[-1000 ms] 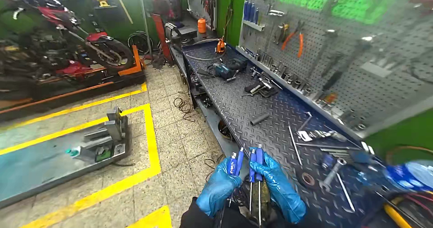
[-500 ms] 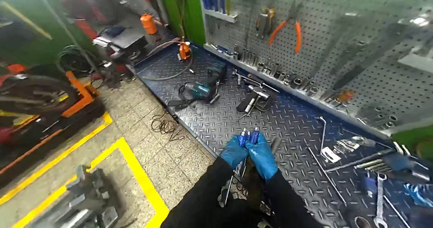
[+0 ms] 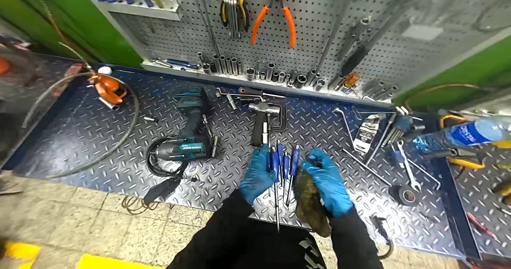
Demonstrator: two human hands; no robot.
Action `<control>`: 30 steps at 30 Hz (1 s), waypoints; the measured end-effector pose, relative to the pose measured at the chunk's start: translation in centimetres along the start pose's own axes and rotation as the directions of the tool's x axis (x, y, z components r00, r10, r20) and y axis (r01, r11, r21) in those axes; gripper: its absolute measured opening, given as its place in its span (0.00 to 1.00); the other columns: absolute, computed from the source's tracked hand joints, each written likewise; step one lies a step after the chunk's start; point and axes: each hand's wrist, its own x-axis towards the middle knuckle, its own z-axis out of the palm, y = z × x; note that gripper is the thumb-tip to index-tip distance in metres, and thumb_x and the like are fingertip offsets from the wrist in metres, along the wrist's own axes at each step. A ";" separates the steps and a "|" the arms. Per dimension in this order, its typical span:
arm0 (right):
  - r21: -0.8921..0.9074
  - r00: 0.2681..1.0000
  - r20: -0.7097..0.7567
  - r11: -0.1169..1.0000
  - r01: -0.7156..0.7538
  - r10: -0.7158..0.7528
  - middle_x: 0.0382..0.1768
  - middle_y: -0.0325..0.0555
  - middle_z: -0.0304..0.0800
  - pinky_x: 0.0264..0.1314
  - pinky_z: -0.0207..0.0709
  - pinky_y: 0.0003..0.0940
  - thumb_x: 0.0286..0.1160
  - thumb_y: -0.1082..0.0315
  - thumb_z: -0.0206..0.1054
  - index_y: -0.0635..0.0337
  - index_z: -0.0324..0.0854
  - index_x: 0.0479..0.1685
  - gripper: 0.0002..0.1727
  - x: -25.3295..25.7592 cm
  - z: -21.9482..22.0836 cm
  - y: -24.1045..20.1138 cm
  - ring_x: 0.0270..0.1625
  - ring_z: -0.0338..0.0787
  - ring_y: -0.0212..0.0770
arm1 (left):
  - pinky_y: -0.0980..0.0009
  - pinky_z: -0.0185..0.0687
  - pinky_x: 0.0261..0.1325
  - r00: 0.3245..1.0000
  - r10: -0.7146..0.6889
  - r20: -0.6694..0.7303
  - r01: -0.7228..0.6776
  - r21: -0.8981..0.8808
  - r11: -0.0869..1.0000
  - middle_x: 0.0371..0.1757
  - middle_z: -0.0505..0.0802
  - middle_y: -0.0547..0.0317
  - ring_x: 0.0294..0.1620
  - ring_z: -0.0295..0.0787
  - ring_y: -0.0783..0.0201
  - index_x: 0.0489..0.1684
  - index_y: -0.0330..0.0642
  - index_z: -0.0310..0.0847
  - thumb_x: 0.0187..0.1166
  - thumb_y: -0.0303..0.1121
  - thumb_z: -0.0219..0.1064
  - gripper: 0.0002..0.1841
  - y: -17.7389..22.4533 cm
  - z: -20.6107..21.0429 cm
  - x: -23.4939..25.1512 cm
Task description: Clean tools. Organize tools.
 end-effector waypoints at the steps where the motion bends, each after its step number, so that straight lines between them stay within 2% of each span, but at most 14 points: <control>1: 0.070 0.999 -0.042 0.998 0.000 0.003 0.61 0.45 0.89 0.56 0.87 0.47 0.70 0.64 0.79 0.48 0.79 0.74 0.29 -0.7 -1.0 -0.9 0.58 0.90 0.42 | 0.46 0.74 0.80 1.000 0.012 -0.002 -0.012 -0.017 1.000 0.86 0.70 0.40 0.84 0.70 0.45 0.90 0.44 0.60 0.69 0.31 0.78 0.44 -0.8 -0.6 -0.5; 4: 0.341 0.984 -0.142 0.928 0.151 -0.108 0.63 0.43 0.89 0.61 0.88 0.41 0.75 0.67 0.72 0.52 0.80 0.74 0.25 -2.9 -3.6 -2.7 0.61 0.89 0.40 | 0.53 0.84 0.72 1.000 -0.030 -0.001 0.030 -0.094 0.995 0.73 0.83 0.44 0.69 0.85 0.52 0.80 0.42 0.73 0.75 0.35 0.75 0.32 -2.6 -1.9 -2.3; 6: 0.505 0.971 -0.136 0.830 0.238 -0.196 0.70 0.42 0.86 0.68 0.86 0.43 0.79 0.57 0.70 0.47 0.73 0.81 0.29 -3.9 -4.2 -3.2 0.69 0.87 0.42 | 0.56 0.88 0.65 0.990 -0.123 0.063 0.127 -0.073 0.989 0.58 0.91 0.50 0.56 0.91 0.59 0.69 0.42 0.81 0.76 0.41 0.75 0.24 -3.5 -2.5 -3.0; 7: 0.498 0.979 -0.084 0.844 0.201 -0.183 0.72 0.41 0.84 0.68 0.85 0.44 0.78 0.54 0.70 0.44 0.70 0.83 0.32 -4.5 -3.9 -3.1 0.70 0.86 0.42 | 0.57 0.89 0.61 0.983 -0.158 0.094 0.162 -0.034 0.986 0.52 0.93 0.53 0.51 0.92 0.61 0.62 0.43 0.85 0.77 0.44 0.74 0.21 -3.8 -2.6 -3.2; 8: 0.432 0.991 -0.025 0.893 0.128 -0.130 0.69 0.42 0.87 0.65 0.87 0.44 0.76 0.57 0.72 0.46 0.72 0.81 0.31 -5.1 -3.0 -2.7 0.66 0.88 0.41 | 0.57 0.90 0.59 0.977 -0.180 0.110 0.179 0.020 0.984 0.47 0.95 0.57 0.48 0.93 0.63 0.55 0.45 0.88 0.77 0.47 0.73 0.18 -4.0 -2.5 -3.3; 10: 0.219 0.998 0.059 0.974 -0.048 0.036 0.52 0.42 0.95 0.54 0.90 0.39 0.72 0.68 0.76 0.54 0.85 0.65 0.20 -6.3 -0.2 -1.6 0.52 0.93 0.37 | 0.52 0.89 0.56 0.968 -0.209 0.141 0.186 0.163 0.969 0.41 0.95 0.62 0.45 0.93 0.63 0.45 0.50 0.91 0.77 0.53 0.71 0.17 -3.8 -2.4 -3.1; 11: 0.191 0.992 0.078 0.975 -0.109 0.096 0.48 0.44 0.96 0.54 0.91 0.39 0.72 0.70 0.76 0.57 0.87 0.59 0.17 -6.6 0.9 -0.8 0.49 0.95 0.38 | 0.49 0.88 0.56 0.963 -0.222 0.155 0.185 0.224 0.957 0.40 0.95 0.61 0.45 0.93 0.61 0.42 0.51 0.91 0.77 0.55 0.70 0.17 -3.4 -2.4 -2.7; 15: 0.299 0.995 -0.026 0.951 -0.085 0.097 0.48 0.46 0.95 0.54 0.92 0.40 0.76 0.71 0.71 0.59 0.85 0.60 0.14 -7.0 0.6 -0.4 0.50 0.95 0.41 | 0.39 0.85 0.57 0.919 -0.345 0.192 0.239 0.426 0.873 0.46 0.95 0.51 0.52 0.92 0.48 0.44 0.47 0.90 0.76 0.56 0.70 0.21 -0.7 -1.4 -1.6; 18: 0.312 0.990 -0.136 0.948 0.062 -0.021 0.52 0.41 0.93 0.57 0.91 0.39 0.75 0.71 0.72 0.54 0.83 0.61 0.16 -5.8 -2.1 -1.4 0.53 0.93 0.37 | 0.40 0.86 0.57 0.904 -0.392 0.171 0.259 0.511 0.819 0.52 0.93 0.47 0.56 0.92 0.46 0.50 0.44 0.87 0.82 0.49 0.65 0.18 0.8 -0.5 -1.2; 22: 0.504 0.958 -0.271 0.834 0.226 -0.096 0.56 0.37 0.90 0.60 0.89 0.40 0.77 0.71 0.67 0.48 0.77 0.67 0.19 -4.3 -4.4 -2.1 0.57 0.91 0.36 | 0.42 0.84 0.59 0.879 -0.454 0.142 0.299 0.579 0.759 0.58 0.91 0.42 0.61 0.89 0.43 0.55 0.41 0.85 0.86 0.42 0.58 0.16 4.0 -1.2 -2.4; 24: 0.617 0.952 -0.306 0.755 0.220 -0.028 0.60 0.38 0.87 0.63 0.88 0.43 0.85 0.67 0.59 0.47 0.70 0.75 0.21 -4.0 -4.1 -2.3 0.61 0.90 0.37 | 0.41 0.75 0.72 0.786 -0.575 0.225 0.420 0.487 0.766 0.69 0.86 0.40 0.72 0.83 0.42 0.72 0.40 0.74 0.92 0.41 0.53 0.19 5.9 -2.9 -2.8; 26: 0.746 0.959 -0.272 0.647 0.157 0.080 0.61 0.41 0.87 0.62 0.87 0.47 0.90 0.61 0.52 0.47 0.69 0.74 0.18 -3.6 -3.6 -2.1 0.61 0.90 0.40 | 0.40 0.84 0.55 0.894 -0.438 0.090 0.399 0.281 0.873 0.50 0.91 0.41 0.53 0.90 0.44 0.61 0.40 0.81 0.89 0.43 0.55 0.17 1.6 -2.2 -3.7; 27: 0.797 0.963 -0.235 0.593 0.112 0.134 0.60 0.43 0.87 0.60 0.88 0.49 0.91 0.59 0.49 0.48 0.70 0.71 0.17 -3.3 -3.3 -2.1 0.60 0.90 0.42 | 0.41 0.84 0.50 0.923 -0.382 0.046 0.368 0.183 0.912 0.43 0.90 0.44 0.46 0.89 0.46 0.56 0.41 0.82 0.90 0.44 0.54 0.17 0.2 -2.1 -4.1; 30: 0.861 0.968 -0.076 0.506 -0.057 0.238 0.60 0.47 0.86 0.59 0.87 0.52 0.93 0.53 0.44 0.49 0.70 0.71 0.19 -3.2 -2.3 -2.1 0.59 0.91 0.46 | 0.50 0.82 0.40 0.966 -0.250 -0.059 0.251 -0.001 0.968 0.32 0.87 0.52 0.33 0.85 0.55 0.51 0.42 0.84 0.91 0.43 0.52 0.17 0.7 -2.1 -6.1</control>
